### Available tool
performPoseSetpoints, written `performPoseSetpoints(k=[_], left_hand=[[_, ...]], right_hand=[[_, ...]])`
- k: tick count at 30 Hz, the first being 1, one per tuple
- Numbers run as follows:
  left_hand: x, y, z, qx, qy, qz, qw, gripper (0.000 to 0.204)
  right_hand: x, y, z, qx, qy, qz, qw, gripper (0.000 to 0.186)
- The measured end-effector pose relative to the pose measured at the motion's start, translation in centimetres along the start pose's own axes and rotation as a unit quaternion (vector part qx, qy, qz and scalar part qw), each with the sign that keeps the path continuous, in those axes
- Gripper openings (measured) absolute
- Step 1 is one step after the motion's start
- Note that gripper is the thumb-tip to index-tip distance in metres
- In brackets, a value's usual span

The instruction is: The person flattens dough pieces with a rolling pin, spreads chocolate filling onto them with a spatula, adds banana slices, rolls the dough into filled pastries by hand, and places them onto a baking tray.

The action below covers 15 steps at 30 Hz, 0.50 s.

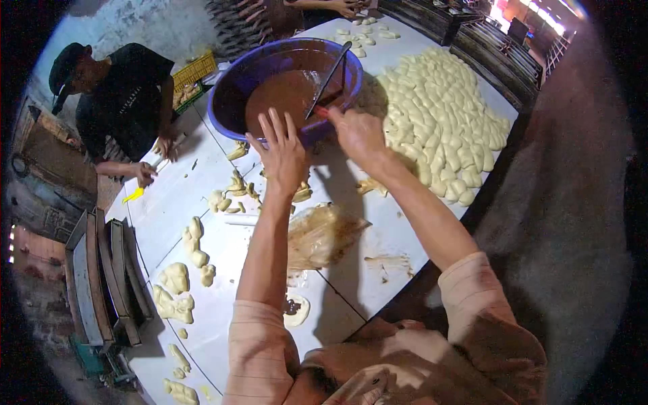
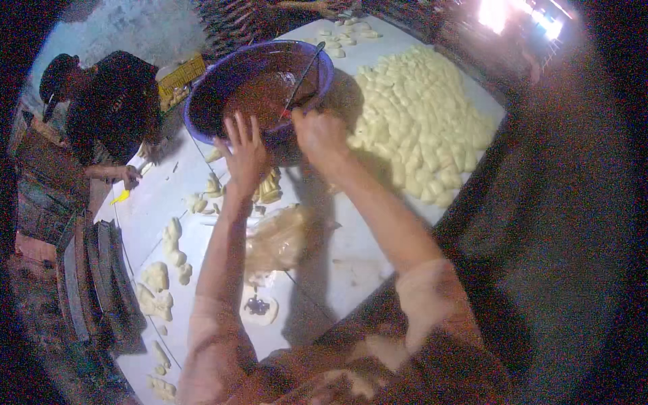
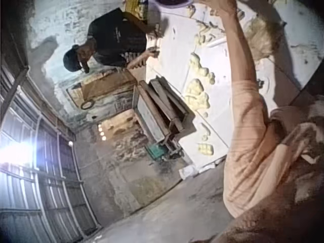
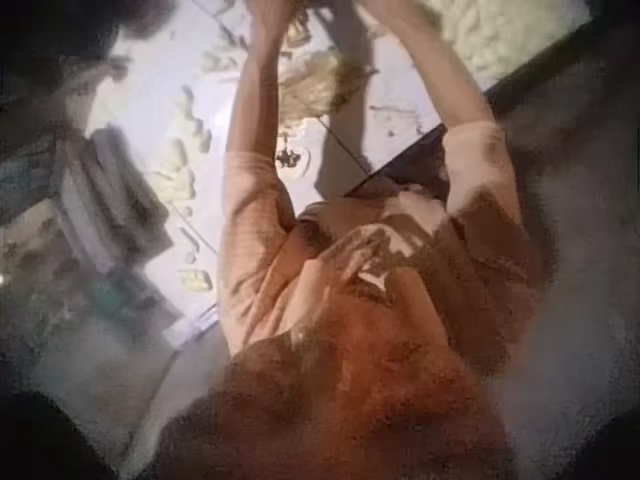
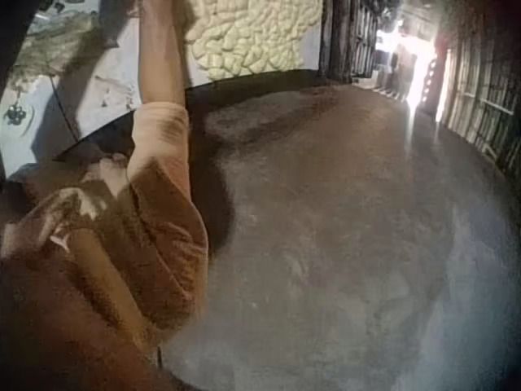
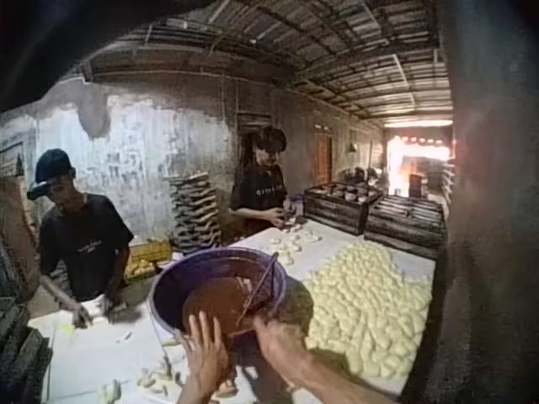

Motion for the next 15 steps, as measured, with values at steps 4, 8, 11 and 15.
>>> performPoseSetpoints(k=[4,8,11,15], left_hand=[[3.2,0.0,-1.2,0.016,-0.002,-0.06,0.998,0.072],[5.1,1.1,-1.0,0.051,-0.014,-0.05,0.997,0.067],[7.2,1.7,0.3,0.026,-0.031,-0.029,0.999,0.069],[11.5,4.4,0.2,0.133,-0.045,0.081,0.987,0.088]], right_hand=[[4.9,-0.1,1.9,0.063,0.062,0.022,0.996,0.026],[8.6,4.1,0.8,0.045,0.032,0.076,0.996,0.035],[12.5,6.1,-2.1,-0.065,-0.065,0.049,0.995,0.025],[24.6,8.3,-6.5,-0.161,-0.351,0.056,0.921,0.028]])
Point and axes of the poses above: each hand's wrist, its own x-axis away from the middle knuckle, its own y-axis out of the back of the hand, z = x × y, the point moved 7 cm from there along -x, towards the middle knuckle, and after that the axes turned 13 degrees about -x, right-handed, at the moved point
